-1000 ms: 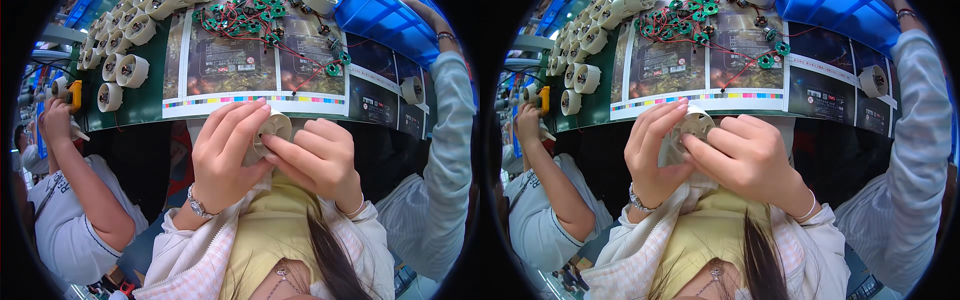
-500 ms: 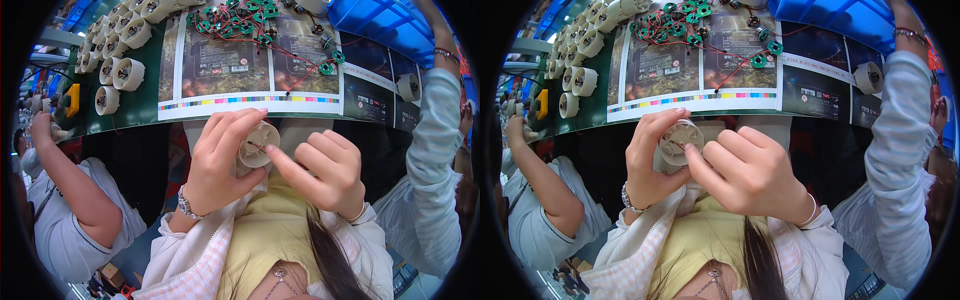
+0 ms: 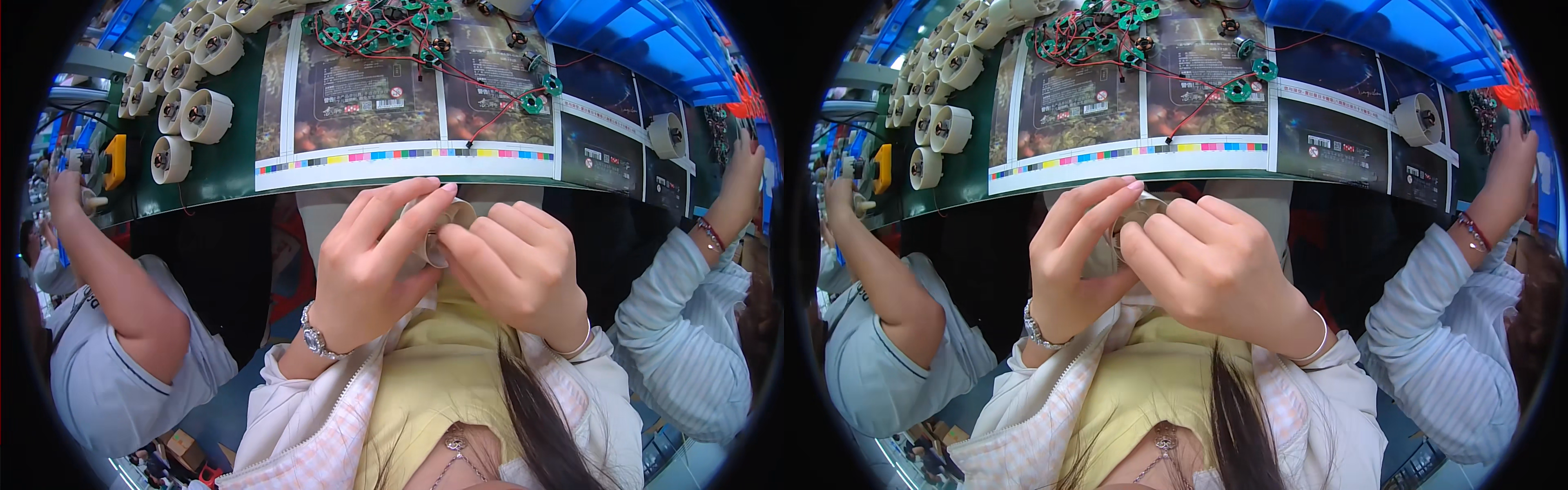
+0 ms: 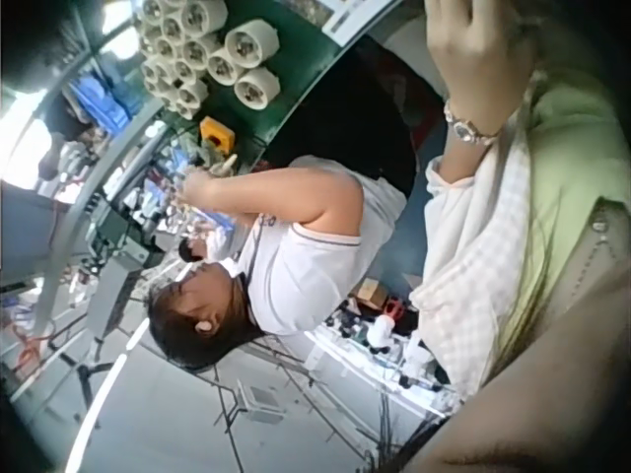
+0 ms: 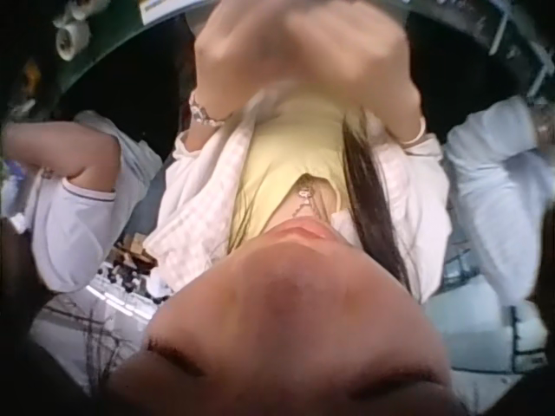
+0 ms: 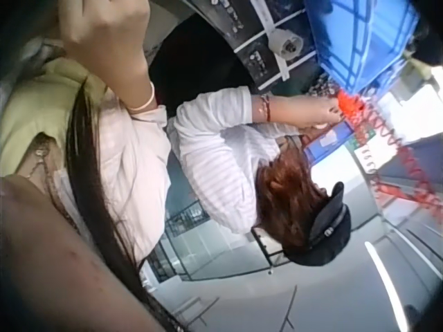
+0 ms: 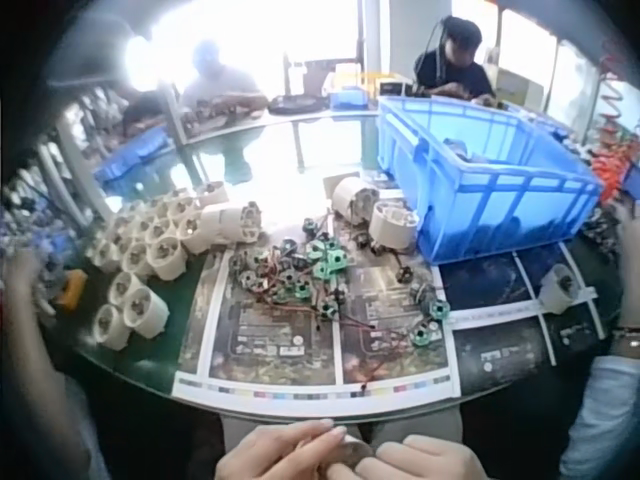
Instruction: Assembling small electronic circuit boards into plastic housings and securing them with tape.
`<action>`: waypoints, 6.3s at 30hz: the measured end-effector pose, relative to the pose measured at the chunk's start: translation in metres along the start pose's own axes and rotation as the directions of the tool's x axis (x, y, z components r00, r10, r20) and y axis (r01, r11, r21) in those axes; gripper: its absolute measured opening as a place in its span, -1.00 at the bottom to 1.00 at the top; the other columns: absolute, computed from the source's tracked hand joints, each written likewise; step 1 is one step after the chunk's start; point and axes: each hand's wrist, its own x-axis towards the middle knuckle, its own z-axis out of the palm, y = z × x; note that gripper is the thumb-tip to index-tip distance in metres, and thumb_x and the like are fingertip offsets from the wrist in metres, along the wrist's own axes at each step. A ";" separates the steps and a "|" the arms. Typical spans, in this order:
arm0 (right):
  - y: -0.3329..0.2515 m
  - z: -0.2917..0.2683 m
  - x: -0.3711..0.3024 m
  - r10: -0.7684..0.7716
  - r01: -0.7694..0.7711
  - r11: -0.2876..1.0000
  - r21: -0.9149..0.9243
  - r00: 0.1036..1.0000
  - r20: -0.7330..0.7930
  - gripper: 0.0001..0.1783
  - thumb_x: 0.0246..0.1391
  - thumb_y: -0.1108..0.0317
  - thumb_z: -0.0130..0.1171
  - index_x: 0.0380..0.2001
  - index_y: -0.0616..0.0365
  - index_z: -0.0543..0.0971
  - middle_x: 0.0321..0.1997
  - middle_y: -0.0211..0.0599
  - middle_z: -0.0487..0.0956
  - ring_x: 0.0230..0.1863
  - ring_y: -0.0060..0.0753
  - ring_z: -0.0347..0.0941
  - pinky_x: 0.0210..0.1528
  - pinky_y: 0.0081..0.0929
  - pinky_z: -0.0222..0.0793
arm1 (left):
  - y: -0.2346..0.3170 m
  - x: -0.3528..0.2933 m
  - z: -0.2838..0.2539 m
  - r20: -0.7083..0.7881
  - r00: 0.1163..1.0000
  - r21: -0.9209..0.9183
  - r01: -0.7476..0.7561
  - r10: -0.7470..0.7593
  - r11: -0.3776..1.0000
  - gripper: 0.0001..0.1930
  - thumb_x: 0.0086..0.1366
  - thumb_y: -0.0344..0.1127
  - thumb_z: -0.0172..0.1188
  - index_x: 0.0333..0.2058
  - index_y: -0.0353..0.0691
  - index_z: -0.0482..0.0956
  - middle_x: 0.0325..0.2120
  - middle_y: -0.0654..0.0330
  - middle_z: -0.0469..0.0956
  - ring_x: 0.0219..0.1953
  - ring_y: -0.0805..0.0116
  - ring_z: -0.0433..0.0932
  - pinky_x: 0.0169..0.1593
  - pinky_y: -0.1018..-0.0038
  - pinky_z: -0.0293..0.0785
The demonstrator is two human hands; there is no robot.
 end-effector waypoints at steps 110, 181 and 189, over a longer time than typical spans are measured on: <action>0.002 0.044 -0.090 0.570 -0.070 -0.514 0.855 0.717 0.401 -0.61 -0.08 0.58 0.31 -0.11 0.14 0.56 -0.05 -0.17 0.55 -0.05 -0.39 0.47 -0.04 -0.45 0.48 | 0.023 0.017 0.026 -0.118 0.974 -0.384 -0.223 0.192 0.896 -0.44 -0.24 -0.37 0.52 -0.15 -0.28 0.59 -0.20 0.08 0.66 -0.47 0.39 0.56 -0.45 0.59 0.46; -0.063 0.094 0.042 0.152 -0.487 -0.332 0.808 0.818 0.555 -0.76 0.05 0.43 0.27 -0.22 0.16 0.47 -0.25 -0.42 0.42 -0.42 -0.67 0.30 -0.42 -0.70 0.25 | -0.115 0.243 -0.033 -0.293 0.351 0.811 -0.401 0.889 0.425 -0.40 0.15 -0.31 0.24 0.15 -0.31 0.24 -0.18 -0.03 0.50 -0.13 0.04 0.49 -0.02 0.23 0.44; -0.056 0.111 0.020 -0.037 -0.495 0.039 0.868 0.867 0.496 -0.79 -0.07 0.51 0.20 -0.29 0.15 0.49 -0.28 -0.38 0.44 -0.36 -0.55 0.31 -0.36 -0.62 0.21 | -0.137 0.253 -0.025 -0.281 0.313 0.812 -0.427 0.907 0.398 -0.48 0.17 -0.33 0.21 0.08 -0.31 0.29 -0.22 -0.01 0.51 -0.18 0.06 0.49 -0.06 0.26 0.44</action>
